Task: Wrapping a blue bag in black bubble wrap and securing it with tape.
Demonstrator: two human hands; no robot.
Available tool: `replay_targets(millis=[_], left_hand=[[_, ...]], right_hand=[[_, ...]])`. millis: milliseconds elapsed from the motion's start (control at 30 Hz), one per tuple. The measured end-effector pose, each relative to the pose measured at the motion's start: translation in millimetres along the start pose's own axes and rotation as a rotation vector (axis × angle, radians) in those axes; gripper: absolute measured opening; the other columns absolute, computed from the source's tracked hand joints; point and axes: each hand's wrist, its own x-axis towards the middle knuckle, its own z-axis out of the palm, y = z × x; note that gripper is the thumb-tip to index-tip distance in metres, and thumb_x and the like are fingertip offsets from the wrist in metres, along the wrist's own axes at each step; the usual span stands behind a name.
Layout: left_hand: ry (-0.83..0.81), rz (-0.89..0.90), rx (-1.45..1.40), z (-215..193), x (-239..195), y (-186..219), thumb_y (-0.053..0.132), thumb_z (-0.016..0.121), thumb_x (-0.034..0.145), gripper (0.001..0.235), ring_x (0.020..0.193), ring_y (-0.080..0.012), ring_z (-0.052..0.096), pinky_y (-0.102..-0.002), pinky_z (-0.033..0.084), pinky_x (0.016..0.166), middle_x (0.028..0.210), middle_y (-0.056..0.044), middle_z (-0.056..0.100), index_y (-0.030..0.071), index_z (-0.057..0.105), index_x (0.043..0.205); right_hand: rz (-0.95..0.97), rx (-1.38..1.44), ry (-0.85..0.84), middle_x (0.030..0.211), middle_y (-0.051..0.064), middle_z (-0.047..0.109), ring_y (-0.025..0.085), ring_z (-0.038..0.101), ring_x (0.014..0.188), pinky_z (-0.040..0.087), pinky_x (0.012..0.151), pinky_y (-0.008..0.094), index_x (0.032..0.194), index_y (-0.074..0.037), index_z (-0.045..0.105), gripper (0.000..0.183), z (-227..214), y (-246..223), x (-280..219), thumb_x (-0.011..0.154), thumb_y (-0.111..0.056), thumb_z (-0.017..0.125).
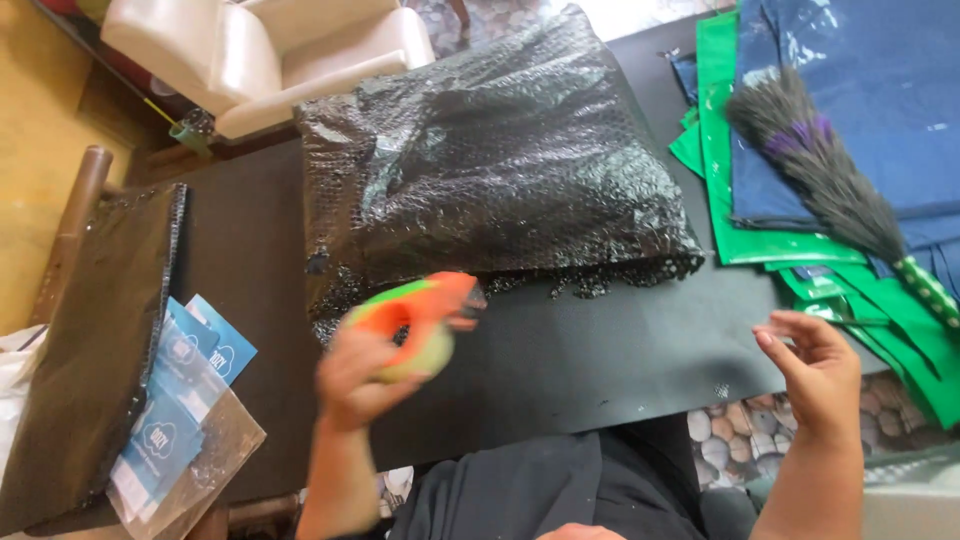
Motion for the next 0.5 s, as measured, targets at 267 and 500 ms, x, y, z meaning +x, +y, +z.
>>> replay_targets(millis=[267,500], left_hand=[[0.056,-0.540,0.954,-146.6,-189.4,-99.5,0.026,0.100,0.085,0.043,0.074,-0.0320,0.060,-0.048,0.051,0.096,0.079,-0.013,0.064,0.001,0.066,0.082],[-0.438,-1.248,1.029,-135.9,-216.9,-104.2,0.061,0.068,0.092,0.045,0.102,-0.0281,0.067,-0.064,0.013,0.122,0.087,-0.005,0.074,0.016,0.069,0.090]], right_hand=[[-0.299,-0.065,-0.027,0.128,0.013,0.063,0.020,0.064,0.117,0.054,0.097,0.027,0.112,-0.008,0.071,0.016,15.4,1.1,29.4,0.098,-0.004,0.078],[-0.840,-0.547,-0.015,0.080,0.001,0.047,0.024,0.045,0.079,0.040,0.089,0.040,0.136,-0.007,0.077,0.029,57.2,-44.4,53.8,0.108,-0.004,0.087]])
